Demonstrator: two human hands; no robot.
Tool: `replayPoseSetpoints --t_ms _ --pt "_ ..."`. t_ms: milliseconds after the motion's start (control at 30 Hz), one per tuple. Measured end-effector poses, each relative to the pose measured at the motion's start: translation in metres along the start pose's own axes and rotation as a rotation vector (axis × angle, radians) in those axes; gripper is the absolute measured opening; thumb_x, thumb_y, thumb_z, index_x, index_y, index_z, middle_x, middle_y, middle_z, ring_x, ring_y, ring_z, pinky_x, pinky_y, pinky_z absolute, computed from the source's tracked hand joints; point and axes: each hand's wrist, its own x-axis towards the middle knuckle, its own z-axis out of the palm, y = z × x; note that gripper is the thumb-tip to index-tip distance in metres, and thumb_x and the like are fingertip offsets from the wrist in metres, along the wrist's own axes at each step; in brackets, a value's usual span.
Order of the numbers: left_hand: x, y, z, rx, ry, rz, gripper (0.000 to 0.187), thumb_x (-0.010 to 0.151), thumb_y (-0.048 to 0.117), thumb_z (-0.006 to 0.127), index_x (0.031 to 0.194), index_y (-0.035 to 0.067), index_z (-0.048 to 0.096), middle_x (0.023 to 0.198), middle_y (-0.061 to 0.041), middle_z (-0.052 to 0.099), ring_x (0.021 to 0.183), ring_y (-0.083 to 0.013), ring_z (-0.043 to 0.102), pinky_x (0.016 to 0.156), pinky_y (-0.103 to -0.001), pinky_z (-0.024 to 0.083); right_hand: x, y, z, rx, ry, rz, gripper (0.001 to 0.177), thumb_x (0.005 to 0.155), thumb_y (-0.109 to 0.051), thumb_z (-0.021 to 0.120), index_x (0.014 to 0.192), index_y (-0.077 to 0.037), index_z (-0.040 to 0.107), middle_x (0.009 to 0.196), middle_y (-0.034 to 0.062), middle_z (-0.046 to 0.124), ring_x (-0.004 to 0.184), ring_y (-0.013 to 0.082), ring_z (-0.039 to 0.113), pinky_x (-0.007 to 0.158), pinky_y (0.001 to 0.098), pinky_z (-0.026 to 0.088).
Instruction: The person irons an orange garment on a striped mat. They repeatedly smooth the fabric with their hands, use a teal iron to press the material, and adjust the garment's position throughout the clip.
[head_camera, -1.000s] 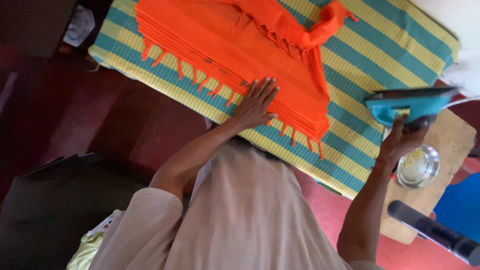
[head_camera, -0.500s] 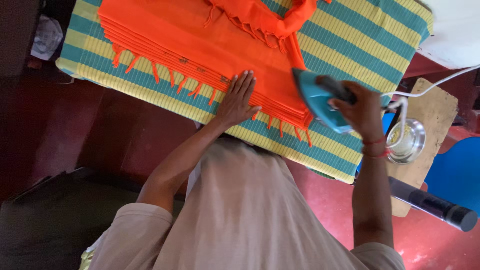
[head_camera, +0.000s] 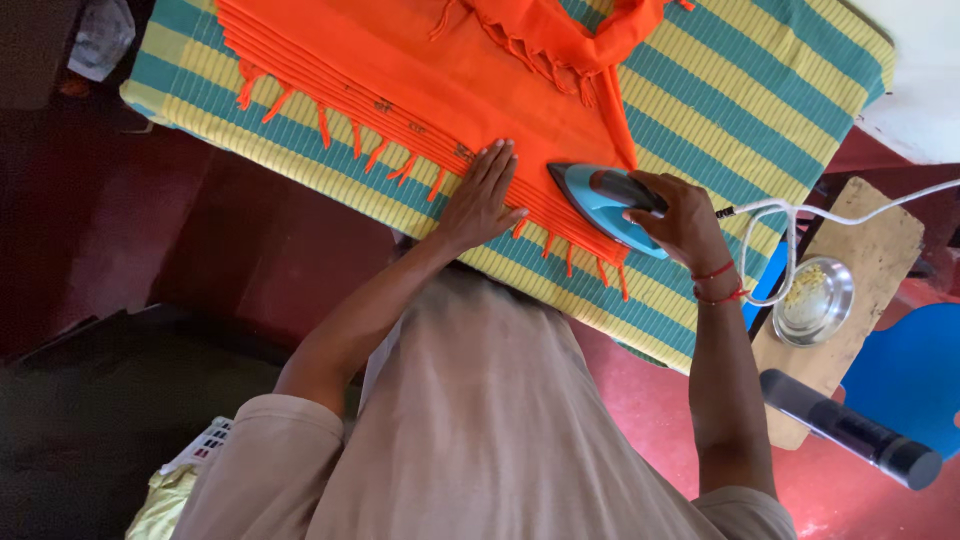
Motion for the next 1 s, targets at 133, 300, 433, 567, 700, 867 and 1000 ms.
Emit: replayPoseSetpoints --t_ms 133,300,433,567,700,867,1000 --pt "-0.005 -0.011 -0.004 0.030 0.022 -0.022 0.077 0.108 0.052 0.051 0.152 -0.010 0.040 0.166 -0.025 0.029 0.158 -0.0360 0.022 0.131 -0.051 0.019 0.002 -0.002 0.002 0.002 -0.065 -0.010 0.052 0.081 -0.015 0.083 0.129 -0.003 0.068 0.097 0.0159 0.069 0.081 0.0334 0.069 0.073 0.0423 0.053" --pt "-0.004 -0.040 -0.014 0.134 0.114 -0.014 0.061 0.111 0.046 0.053 0.137 -0.009 0.055 0.150 -0.026 0.049 0.146 -0.0380 0.041 0.126 -0.053 0.028 0.004 -0.007 0.004 -0.019 -0.059 -0.011 0.051 0.081 -0.016 0.083 0.129 -0.003 0.069 0.097 0.0148 0.070 0.082 0.0320 0.070 0.074 0.0418 0.054" --pt "0.004 -0.065 -0.020 0.180 0.068 -0.058 0.034 0.109 0.030 0.064 0.121 -0.003 0.061 0.127 -0.021 0.059 0.122 -0.0374 0.054 0.113 -0.051 0.043 0.007 -0.017 0.017 -0.024 0.086 0.023 0.050 0.084 -0.016 0.083 0.130 -0.002 0.067 0.104 0.0154 0.071 0.085 0.0311 0.072 0.074 0.0400 0.056" --pt "0.022 -0.089 -0.025 0.187 0.013 -0.110 0.031 0.105 0.022 0.069 0.123 -0.002 0.060 0.118 -0.021 0.060 0.112 -0.0373 0.056 0.098 -0.051 0.049 0.014 -0.022 0.024 -0.058 0.110 0.011 0.050 0.084 -0.015 0.082 0.130 -0.002 0.068 0.103 0.0151 0.072 0.086 0.0311 0.073 0.074 0.0395 0.057" --pt "0.033 -0.106 -0.037 0.106 -0.037 -0.168 0.043 0.101 0.022 0.072 0.132 -0.003 0.057 0.119 -0.022 0.062 0.111 -0.0374 0.059 0.097 -0.051 0.049 0.020 -0.024 0.019 -0.028 -0.010 -0.076 0.051 0.079 -0.014 0.083 0.128 -0.004 0.069 0.101 0.0131 0.072 0.088 0.0309 0.073 0.076 0.0398 0.057" --pt "0.028 -0.125 -0.060 0.140 0.002 -0.127 0.055 0.098 0.029 0.073 0.141 0.002 0.053 0.119 -0.021 0.063 0.112 -0.0389 0.059 0.097 -0.054 0.046 0.027 -0.031 0.024 -0.071 0.065 -0.014 0.051 0.082 -0.016 0.084 0.129 -0.006 0.068 0.103 0.0139 0.072 0.087 0.0319 0.072 0.075 0.0401 0.057" --pt "0.022 -0.141 -0.069 0.185 0.037 -0.113 0.059 0.098 0.033 0.073 0.144 0.005 0.050 0.122 -0.019 0.062 0.115 -0.0386 0.058 0.103 -0.055 0.042 0.036 -0.040 0.040 -0.128 0.162 -0.026 0.047 0.085 -0.017 0.083 0.128 -0.006 0.068 0.107 0.0135 0.072 0.091 0.0323 0.072 0.076 0.0402 0.057"
